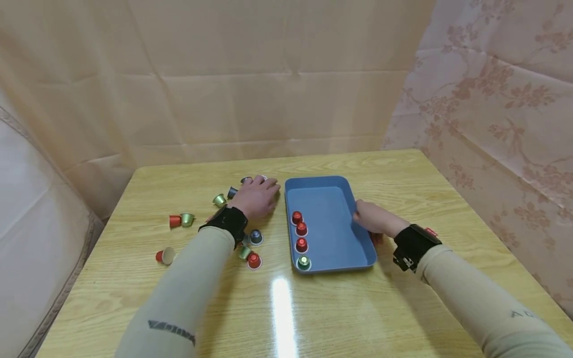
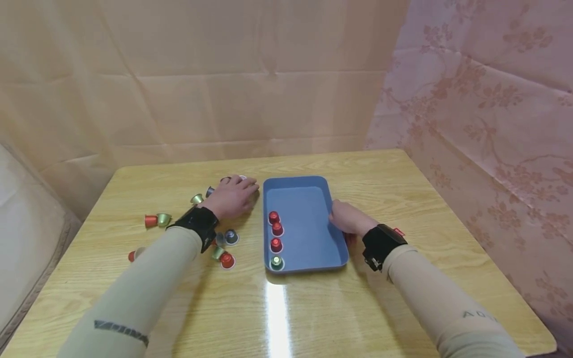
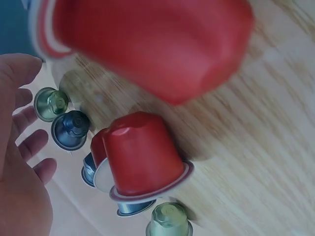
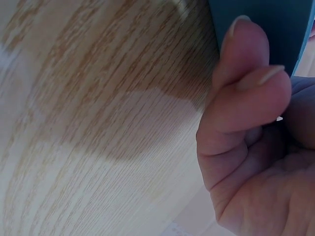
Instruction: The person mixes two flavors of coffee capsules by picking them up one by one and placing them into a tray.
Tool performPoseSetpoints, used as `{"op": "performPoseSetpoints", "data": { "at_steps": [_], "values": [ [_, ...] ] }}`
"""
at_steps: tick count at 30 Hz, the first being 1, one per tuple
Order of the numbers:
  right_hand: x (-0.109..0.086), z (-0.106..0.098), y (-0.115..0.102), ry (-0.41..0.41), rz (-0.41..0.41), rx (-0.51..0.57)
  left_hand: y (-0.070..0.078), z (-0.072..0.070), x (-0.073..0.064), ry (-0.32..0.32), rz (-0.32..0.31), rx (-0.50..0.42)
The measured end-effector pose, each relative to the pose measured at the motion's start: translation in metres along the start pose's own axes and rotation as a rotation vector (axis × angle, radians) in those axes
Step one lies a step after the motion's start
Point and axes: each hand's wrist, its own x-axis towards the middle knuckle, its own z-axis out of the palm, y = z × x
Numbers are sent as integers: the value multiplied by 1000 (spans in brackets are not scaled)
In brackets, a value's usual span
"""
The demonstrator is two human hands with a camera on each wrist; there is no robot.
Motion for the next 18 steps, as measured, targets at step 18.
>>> {"op": "performPoseSetpoints", "data": {
  "at_steps": [18],
  "values": [
    [3, 2, 5, 17, -7, 6, -5, 2, -1, 12, 47, -176]
  ]
}}
